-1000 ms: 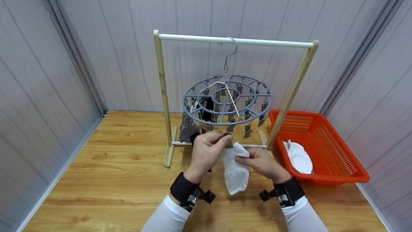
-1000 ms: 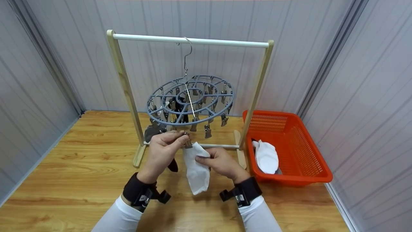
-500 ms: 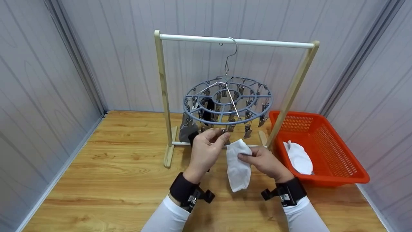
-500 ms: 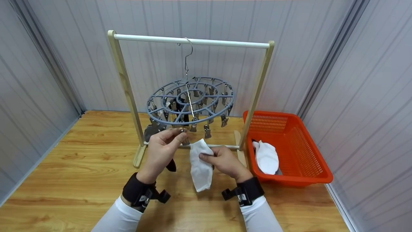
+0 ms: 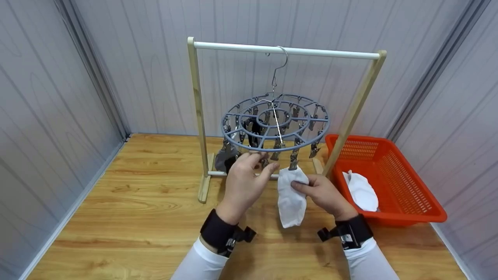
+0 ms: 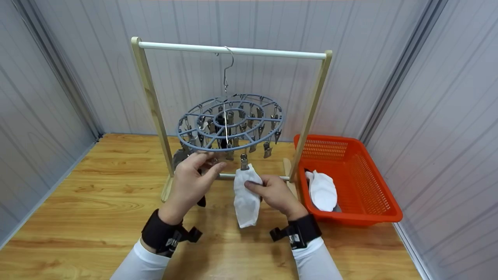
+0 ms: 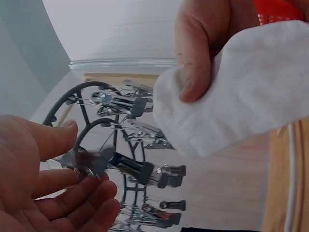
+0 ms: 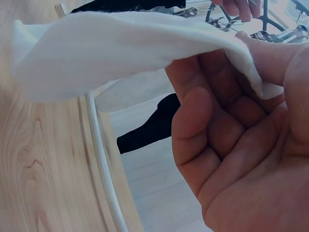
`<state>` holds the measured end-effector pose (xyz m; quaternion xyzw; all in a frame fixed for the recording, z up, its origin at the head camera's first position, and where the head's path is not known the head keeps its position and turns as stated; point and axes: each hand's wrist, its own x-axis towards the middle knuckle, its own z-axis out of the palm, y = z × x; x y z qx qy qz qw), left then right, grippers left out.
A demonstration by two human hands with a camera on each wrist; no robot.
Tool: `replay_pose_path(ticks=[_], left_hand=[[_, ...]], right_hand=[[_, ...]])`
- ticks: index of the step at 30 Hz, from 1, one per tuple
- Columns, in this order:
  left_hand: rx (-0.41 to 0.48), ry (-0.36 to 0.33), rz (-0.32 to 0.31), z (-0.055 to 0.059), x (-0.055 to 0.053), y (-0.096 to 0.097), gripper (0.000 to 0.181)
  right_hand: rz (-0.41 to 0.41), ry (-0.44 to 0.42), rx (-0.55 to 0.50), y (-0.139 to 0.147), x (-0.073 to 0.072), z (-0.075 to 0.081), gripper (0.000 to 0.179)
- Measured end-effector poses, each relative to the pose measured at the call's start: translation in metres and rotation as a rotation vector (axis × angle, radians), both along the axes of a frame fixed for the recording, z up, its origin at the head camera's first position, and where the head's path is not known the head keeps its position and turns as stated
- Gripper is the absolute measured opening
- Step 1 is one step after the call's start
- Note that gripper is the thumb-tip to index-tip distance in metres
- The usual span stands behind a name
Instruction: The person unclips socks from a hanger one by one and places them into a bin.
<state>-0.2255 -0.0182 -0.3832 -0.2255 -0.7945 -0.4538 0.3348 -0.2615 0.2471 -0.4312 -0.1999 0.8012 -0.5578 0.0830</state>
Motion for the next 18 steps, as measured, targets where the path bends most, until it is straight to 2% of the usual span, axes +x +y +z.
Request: replay_pose_path(ticks=[4, 8, 14, 18], left_hand=[[-0.099, 0.116, 0.136, 0.008, 0.006, -0.005, 0.024], [-0.100, 0.214, 0.223, 0.013, 0.008, -0.011, 0.022], [0.014, 0.328, 0.251, 0.017, 0.006, -0.018, 0.023], [0.031, 0.365, 0.281, 0.017, 0.003, -0.020, 0.015]], right_hand=[[0.008, 0.015, -0.040, 0.001, 0.000, -0.001, 0.030], [0.008, 0.016, -0.059, 0.001, -0.001, -0.001, 0.030], [-0.009, 0.019, -0.038, 0.002, -0.001, -0.001, 0.031], [-0.017, 0.020, -0.027, 0.003, 0.000, 0.001, 0.032]])
